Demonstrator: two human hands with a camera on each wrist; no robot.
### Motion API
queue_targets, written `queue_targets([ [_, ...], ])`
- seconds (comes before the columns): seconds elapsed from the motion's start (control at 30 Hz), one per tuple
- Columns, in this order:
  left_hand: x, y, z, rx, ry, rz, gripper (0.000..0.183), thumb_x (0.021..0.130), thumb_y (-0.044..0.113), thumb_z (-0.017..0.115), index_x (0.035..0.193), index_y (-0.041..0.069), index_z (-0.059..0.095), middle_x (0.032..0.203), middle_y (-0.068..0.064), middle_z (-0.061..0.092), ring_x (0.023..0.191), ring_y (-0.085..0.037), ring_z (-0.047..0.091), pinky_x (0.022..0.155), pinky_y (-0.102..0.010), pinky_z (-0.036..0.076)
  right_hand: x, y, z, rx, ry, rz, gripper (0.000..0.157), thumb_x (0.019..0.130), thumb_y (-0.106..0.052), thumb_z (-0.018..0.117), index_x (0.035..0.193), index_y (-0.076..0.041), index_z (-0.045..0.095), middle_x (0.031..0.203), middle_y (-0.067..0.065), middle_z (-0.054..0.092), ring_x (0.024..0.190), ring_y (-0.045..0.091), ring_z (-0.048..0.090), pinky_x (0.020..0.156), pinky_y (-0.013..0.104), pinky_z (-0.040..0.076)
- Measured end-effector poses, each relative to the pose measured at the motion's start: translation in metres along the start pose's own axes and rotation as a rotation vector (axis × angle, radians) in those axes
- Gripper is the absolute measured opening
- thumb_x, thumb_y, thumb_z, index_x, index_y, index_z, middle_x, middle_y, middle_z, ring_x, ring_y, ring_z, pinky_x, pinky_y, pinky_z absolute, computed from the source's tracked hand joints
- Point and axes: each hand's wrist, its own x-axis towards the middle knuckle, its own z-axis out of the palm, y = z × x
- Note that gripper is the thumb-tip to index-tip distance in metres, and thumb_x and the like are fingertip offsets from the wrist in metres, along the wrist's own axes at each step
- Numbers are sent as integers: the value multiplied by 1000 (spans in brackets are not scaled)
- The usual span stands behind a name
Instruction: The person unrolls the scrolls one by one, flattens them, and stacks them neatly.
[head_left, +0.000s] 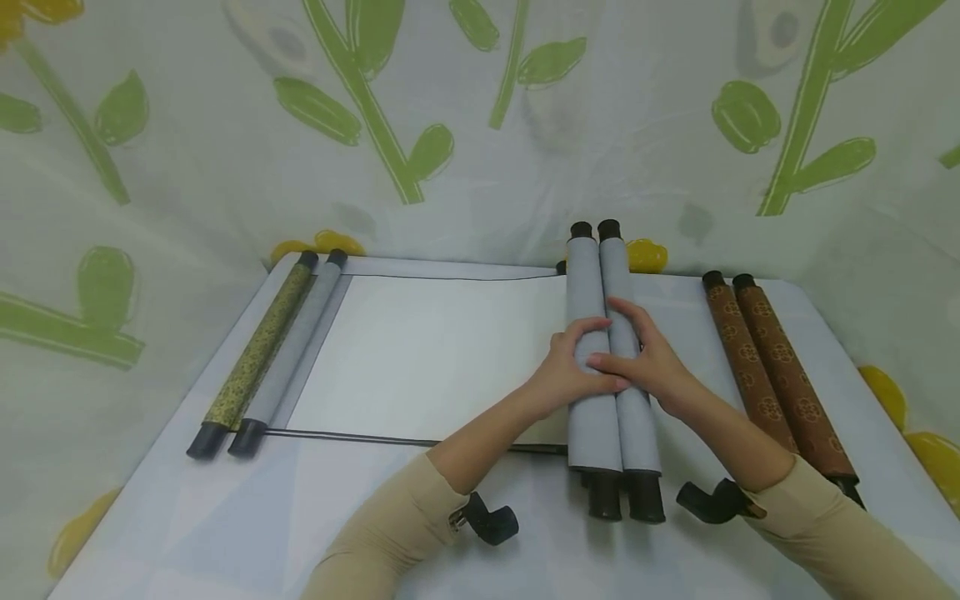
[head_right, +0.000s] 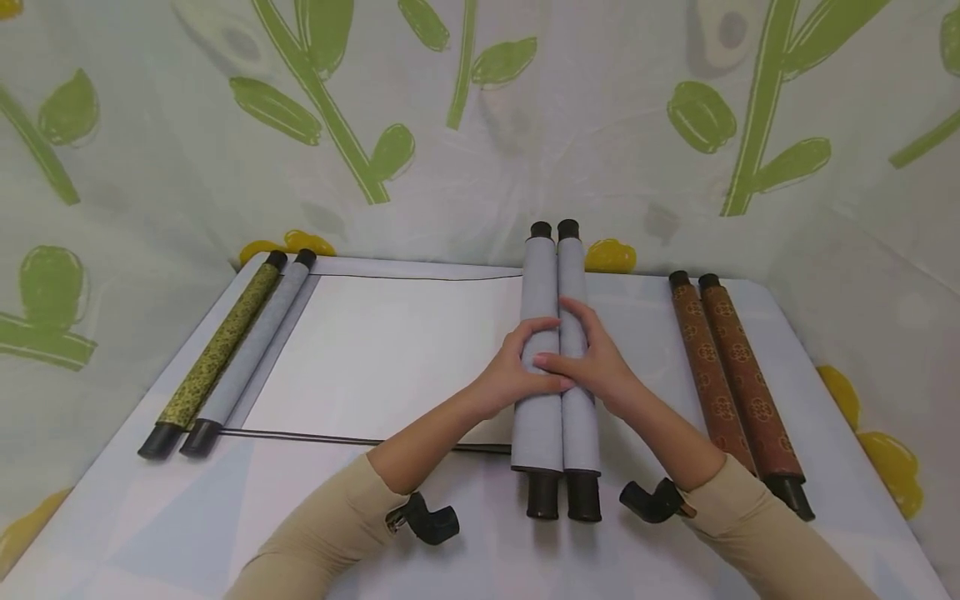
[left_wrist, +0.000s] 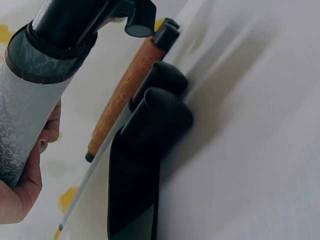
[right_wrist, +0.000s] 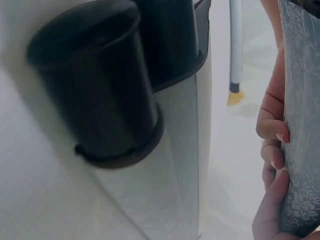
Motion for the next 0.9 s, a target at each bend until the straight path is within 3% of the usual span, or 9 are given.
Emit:
queue_targets([
  [0.37, -12, -4, -26, -36, 16, -6, 81, 76, 26, 78, 141, 44, 33, 138, -8, 28, 114, -22, 41, 85, -38, 45, 11, -12, 23, 32, -28, -6, 91, 80, -19, 75, 151, -20, 18, 154, 16, 17, 128, 36, 29, 104, 54, 25],
  [0.6, -18, -2, -42, -77, 0, 32, 82, 77, 16, 76, 144, 33, 31, 141, -7, 33, 116, -23, 46, 87, -38, 47, 18, -16, 36, 48, -46, 2, 92, 80, -21, 75, 151, -22, 17, 155, 15, 13, 131, 37, 27, 105, 56, 25],
  [0.9, -27, 0, -56, -88, -18, 9, 85, 76, 9, 74, 146, 32, 30, 141, -10, 33, 116, -27, 44, 84, -41, 46, 18, -19, 40, 105, -64, 25, 105, 77, -17, 77, 153, -23, 4, 157, 14, 4, 137, 35, 17, 110, 56, 17],
])
